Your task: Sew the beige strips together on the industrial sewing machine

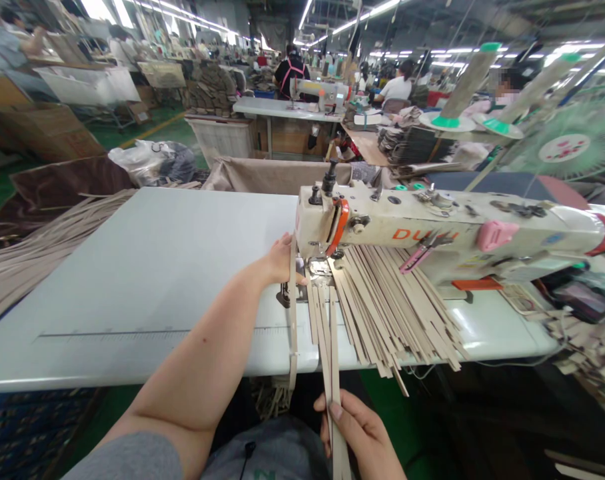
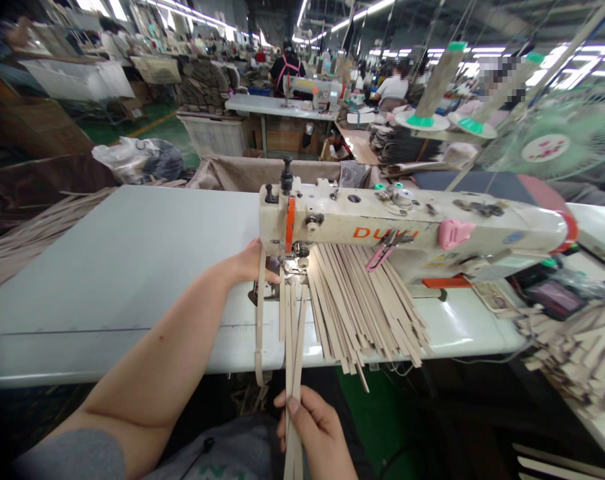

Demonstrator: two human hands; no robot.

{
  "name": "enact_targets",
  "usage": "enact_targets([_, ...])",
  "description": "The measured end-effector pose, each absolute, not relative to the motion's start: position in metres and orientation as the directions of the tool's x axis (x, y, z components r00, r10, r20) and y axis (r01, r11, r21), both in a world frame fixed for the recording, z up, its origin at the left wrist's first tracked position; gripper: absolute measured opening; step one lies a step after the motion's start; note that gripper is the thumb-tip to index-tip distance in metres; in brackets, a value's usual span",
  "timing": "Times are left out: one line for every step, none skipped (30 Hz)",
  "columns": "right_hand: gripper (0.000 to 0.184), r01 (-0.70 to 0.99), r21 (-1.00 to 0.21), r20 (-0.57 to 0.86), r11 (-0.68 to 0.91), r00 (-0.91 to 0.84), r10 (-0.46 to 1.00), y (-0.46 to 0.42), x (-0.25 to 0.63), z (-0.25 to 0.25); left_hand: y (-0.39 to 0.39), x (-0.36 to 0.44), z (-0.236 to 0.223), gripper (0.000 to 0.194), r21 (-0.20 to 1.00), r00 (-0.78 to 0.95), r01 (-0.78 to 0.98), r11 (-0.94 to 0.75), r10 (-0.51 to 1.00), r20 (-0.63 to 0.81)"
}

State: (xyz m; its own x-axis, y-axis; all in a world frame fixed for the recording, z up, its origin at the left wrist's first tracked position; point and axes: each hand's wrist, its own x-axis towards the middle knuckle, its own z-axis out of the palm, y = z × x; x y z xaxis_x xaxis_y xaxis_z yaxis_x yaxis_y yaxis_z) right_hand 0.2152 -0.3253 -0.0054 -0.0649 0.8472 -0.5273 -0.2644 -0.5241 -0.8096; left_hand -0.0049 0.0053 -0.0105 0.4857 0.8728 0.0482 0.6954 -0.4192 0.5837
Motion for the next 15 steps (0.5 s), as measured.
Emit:
enact_targets([0.063,-0.259,-0.817,-0.519,-0.515,-0.059,0.853,-0.325,0.215,-0.005,0.005,-0.003,-0.008,0.08,0.572,0.489,0.708,-0.415,0.872,0.028])
enact_targets([0.064,-0.253,-0.824,-0.512,-0.507,-0.05,0.858,-0.324,0.214,-0.005,0.004,-0.002,-0.006,0.077,0.561,0.495,0.716,-0.416,0.869,0.012])
enact_targets([0.065,-0.244,-0.832,-0.504,-0.497,-0.039,0.863,-0.323,0.214,-0.006,0.004,-0.001,-0.004,0.074,0.553,0.501,0.72,-0.42,0.865,0.005])
enact_targets([0.066,-0.232,-0.84,-0.499,-0.491,-0.027,0.866,-0.322,0.214,-0.007,0.004,-0.001,-0.003,0.073,0.55,0.505,0.72,-0.424,0.863,0.004])
enact_targets([0.067,-0.218,-0.845,-0.497,-0.488,-0.014,0.868,-0.321,0.214,-0.007,0.004,-0.001,-0.003,0.073,0.552,0.505,0.718,-0.423,0.863,0.005])
enact_targets([0.068,-0.204,-0.847,-0.501,-0.491,-0.003,0.866,-0.321,0.213,-0.008,0.004,-0.002,-0.004,0.074,0.558,0.501,0.717,-0.418,0.865,0.004])
enact_targets([0.07,-0.193,-0.845,-0.51,-0.499,0.007,0.86,-0.32,0.213,-0.009,0.004,-0.002,-0.005,0.076,0.567,0.492,0.717,-0.406,0.871,0.003])
enact_targets([0.071,-0.186,-0.841,-0.519,-0.508,0.017,0.854,-0.32,0.213,-0.01,0.004,-0.003,-0.007,0.078,0.579,0.482,0.714,-0.395,0.876,0.003])
enact_targets([0.073,-0.181,-0.84,-0.524,-0.511,0.029,0.851,-0.32,0.213,-0.01,0.004,-0.004,-0.009,0.081,0.592,0.477,0.707,-0.388,0.879,0.007])
enact_targets([0.075,-0.179,-0.842,-0.524,-0.509,0.04,0.851,-0.319,0.213,-0.01,0.005,-0.005,-0.011,0.086,0.605,0.477,0.696,-0.387,0.879,0.014])
enact_targets([0.076,-0.177,-0.846,-0.518,-0.503,0.049,0.854,-0.32,0.213,-0.01,0.005,-0.006,-0.013,0.091,0.617,0.483,0.682,-0.393,0.876,0.024])
enact_targets([0.076,-0.174,-0.851,-0.511,-0.496,0.055,0.858,-0.32,0.212,-0.01,0.006,-0.007,-0.015,0.096,0.626,0.493,0.667,-0.404,0.869,0.035])
enact_targets([0.076,-0.171,-0.856,-0.504,-0.489,0.056,0.862,-0.32,0.212,-0.009,0.008,-0.008,-0.017,0.1,0.628,0.508,0.654,-0.421,0.86,0.047])
enact_targets([0.076,-0.169,-0.857,-0.501,-0.486,0.052,0.864,-0.32,0.211,-0.009,0.01,-0.009,-0.02,0.103,0.623,0.525,0.645,-0.443,0.849,0.06])
enact_targets([0.075,-0.168,-0.857,-0.501,-0.488,0.045,0.864,-0.32,0.211,-0.009,0.012,-0.009,-0.023,0.106,0.612,0.536,0.64,-0.464,0.841,0.076])
